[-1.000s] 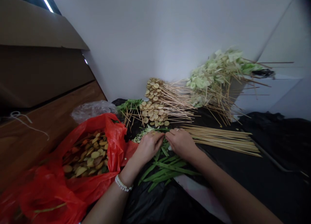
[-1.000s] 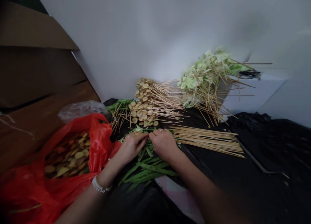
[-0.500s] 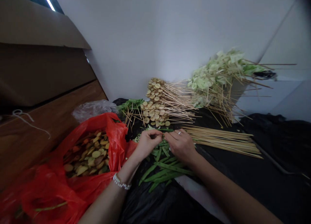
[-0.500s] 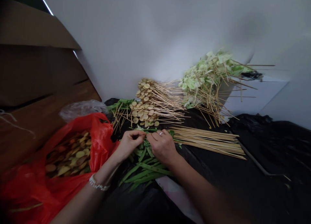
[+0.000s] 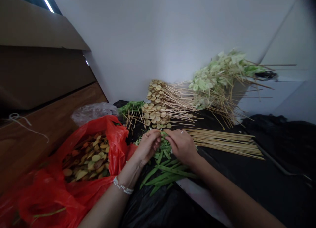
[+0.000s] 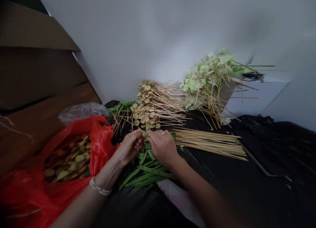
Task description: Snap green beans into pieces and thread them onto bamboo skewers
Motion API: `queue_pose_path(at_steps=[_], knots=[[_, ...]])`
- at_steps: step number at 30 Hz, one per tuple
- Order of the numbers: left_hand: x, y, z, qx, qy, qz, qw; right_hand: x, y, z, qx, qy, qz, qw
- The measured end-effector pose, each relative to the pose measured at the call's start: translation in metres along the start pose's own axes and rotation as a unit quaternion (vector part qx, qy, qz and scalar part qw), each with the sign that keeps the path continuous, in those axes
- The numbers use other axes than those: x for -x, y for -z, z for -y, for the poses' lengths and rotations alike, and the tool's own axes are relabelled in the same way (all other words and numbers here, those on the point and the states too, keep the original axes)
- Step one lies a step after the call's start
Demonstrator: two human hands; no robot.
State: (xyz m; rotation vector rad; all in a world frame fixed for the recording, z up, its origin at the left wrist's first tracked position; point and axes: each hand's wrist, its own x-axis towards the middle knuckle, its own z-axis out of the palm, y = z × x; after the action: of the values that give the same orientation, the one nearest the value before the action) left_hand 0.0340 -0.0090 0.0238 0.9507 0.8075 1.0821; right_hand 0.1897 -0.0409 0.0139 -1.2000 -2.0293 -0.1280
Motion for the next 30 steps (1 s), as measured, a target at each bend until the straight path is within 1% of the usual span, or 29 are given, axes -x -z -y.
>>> queue_pose_path(at_steps=[2,3,5,6,8,10,12,14,16,18,21,25,27,29,30], knots=[[-0.001,0.002,-0.001,0.017,-0.009,-0.001,1.000,-0.001,0.000,-0.002,-0.026,-0.021,0.012,0.999],[-0.002,0.002,-0.001,0.021,-0.011,0.000,1.000,-0.001,0.000,-0.003,-0.052,-0.043,0.011,0.998],[-0.003,0.003,-0.001,0.022,-0.008,0.004,1.000,-0.003,0.000,-0.005,-0.133,-0.108,-0.002,0.985],[-0.004,0.003,-0.001,0.022,-0.003,0.004,1.000,-0.004,0.001,-0.006,-0.184,-0.146,-0.013,0.972],[-0.005,0.005,-0.003,0.025,0.006,-0.003,1.000,-0.007,0.003,-0.010,-0.286,-0.212,-0.043,0.934],[-0.007,0.010,-0.006,0.038,0.006,-0.023,0.999,-0.010,0.005,-0.016,-0.357,-0.254,-0.083,0.895],[-0.010,0.016,-0.010,0.045,-0.007,-0.048,0.998,-0.013,0.008,-0.023,-0.390,-0.275,-0.123,0.870],[-0.012,0.022,-0.012,0.024,-0.024,-0.068,0.997,-0.015,0.010,-0.027,-0.399,-0.286,-0.148,0.858],[-0.012,0.023,-0.010,-0.022,-0.034,-0.080,0.996,-0.017,0.012,-0.029,-0.403,-0.293,-0.159,0.852],[-0.010,0.020,-0.006,-0.082,-0.031,-0.066,0.994,-0.017,0.014,-0.028,-0.410,-0.296,-0.162,0.848],[-0.005,0.012,0.000,-0.183,-0.023,0.004,0.983,-0.018,0.015,-0.024,-0.417,-0.292,-0.168,0.844],[-0.001,0.008,0.004,-0.281,-0.035,0.092,0.955,-0.018,0.014,-0.022,-0.417,-0.293,-0.169,0.844],[-0.002,0.010,0.006,-0.311,-0.066,0.112,0.941,-0.017,0.012,-0.023,-0.414,-0.296,-0.157,0.847],[-0.004,0.011,0.006,-0.344,-0.116,0.101,0.926,-0.016,0.012,-0.025,-0.399,-0.289,-0.155,0.856],[-0.004,0.012,0.006,-0.365,-0.146,0.086,0.916,-0.016,0.013,-0.027,-0.377,-0.278,-0.170,0.867]])
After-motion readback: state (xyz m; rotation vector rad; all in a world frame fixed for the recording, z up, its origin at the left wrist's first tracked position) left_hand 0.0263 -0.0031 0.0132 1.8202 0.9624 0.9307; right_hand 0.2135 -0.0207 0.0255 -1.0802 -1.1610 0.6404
